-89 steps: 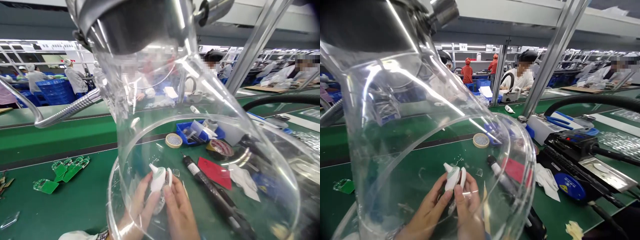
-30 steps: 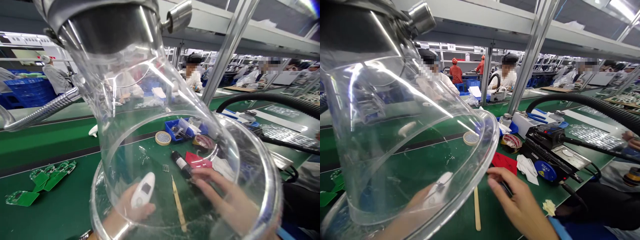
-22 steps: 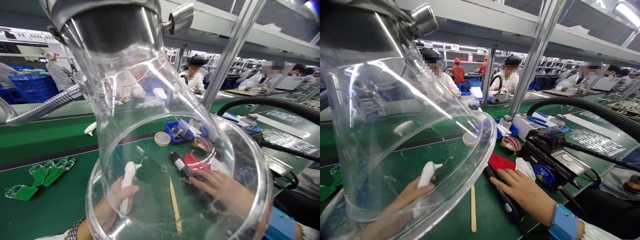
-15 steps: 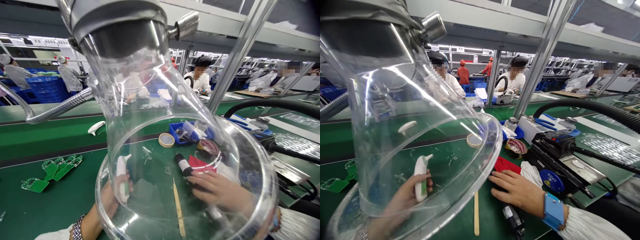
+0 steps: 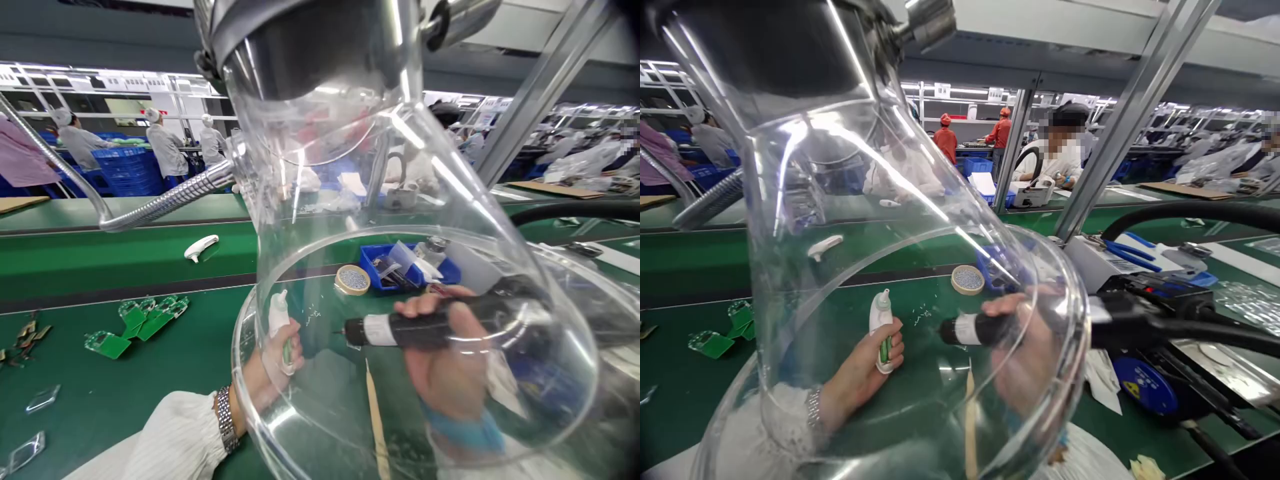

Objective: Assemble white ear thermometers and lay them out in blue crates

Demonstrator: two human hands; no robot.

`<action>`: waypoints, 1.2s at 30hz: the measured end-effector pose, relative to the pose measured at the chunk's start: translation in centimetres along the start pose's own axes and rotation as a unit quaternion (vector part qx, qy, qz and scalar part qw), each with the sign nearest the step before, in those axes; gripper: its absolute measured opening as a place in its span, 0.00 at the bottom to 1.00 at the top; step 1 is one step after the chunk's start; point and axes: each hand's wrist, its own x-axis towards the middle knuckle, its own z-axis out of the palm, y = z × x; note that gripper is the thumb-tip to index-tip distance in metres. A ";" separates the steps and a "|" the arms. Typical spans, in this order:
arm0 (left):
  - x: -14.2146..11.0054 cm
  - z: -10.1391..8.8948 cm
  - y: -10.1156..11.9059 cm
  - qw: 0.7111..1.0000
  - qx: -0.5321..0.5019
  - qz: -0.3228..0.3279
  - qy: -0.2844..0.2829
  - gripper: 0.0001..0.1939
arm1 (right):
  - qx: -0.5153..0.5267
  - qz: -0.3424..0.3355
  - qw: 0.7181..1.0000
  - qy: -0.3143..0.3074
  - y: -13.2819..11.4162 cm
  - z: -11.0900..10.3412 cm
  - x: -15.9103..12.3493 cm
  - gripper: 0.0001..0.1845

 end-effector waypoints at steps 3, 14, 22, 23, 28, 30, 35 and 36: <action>0.4 -0.6 -0.3 1.000 -0.010 -0.007 -0.007 0.12 | 0.056 0.013 0.998 -0.019 1.6 2.7 -0.2 0.13; 0.1 -0.9 -0.3 1.000 0.000 -0.031 -0.001 0.12 | 0.060 0.025 0.996 -0.061 4.9 4.2 -0.4 0.13; 0.2 -1.1 -0.5 0.999 0.037 -0.034 0.005 0.13 | 0.101 0.017 0.994 -0.032 2.4 3.9 -0.5 0.12; 0.3 -1.2 -0.5 0.999 0.036 -0.032 0.010 0.13 | 0.111 0.014 0.993 -0.028 1.9 3.6 -0.6 0.12; 0.2 0.2 -0.2 0.999 0.033 -0.032 0.019 0.12 | 0.145 0.031 0.989 -0.027 0.8 2.6 -1.1 0.11; 0.0 1.5 0.2 0.998 0.035 -0.035 0.048 0.11 | 0.149 0.037 0.988 -0.025 1.0 2.5 -1.2 0.11; -0.2 3.3 0.8 0.993 0.062 -0.022 0.094 0.11 | 0.151 0.039 0.987 -0.032 1.4 2.3 -1.2 0.10; -0.1 3.2 0.8 0.994 0.069 -0.013 0.087 0.11 | 0.151 0.039 0.987 -0.032 1.4 2.2 -1.2 0.10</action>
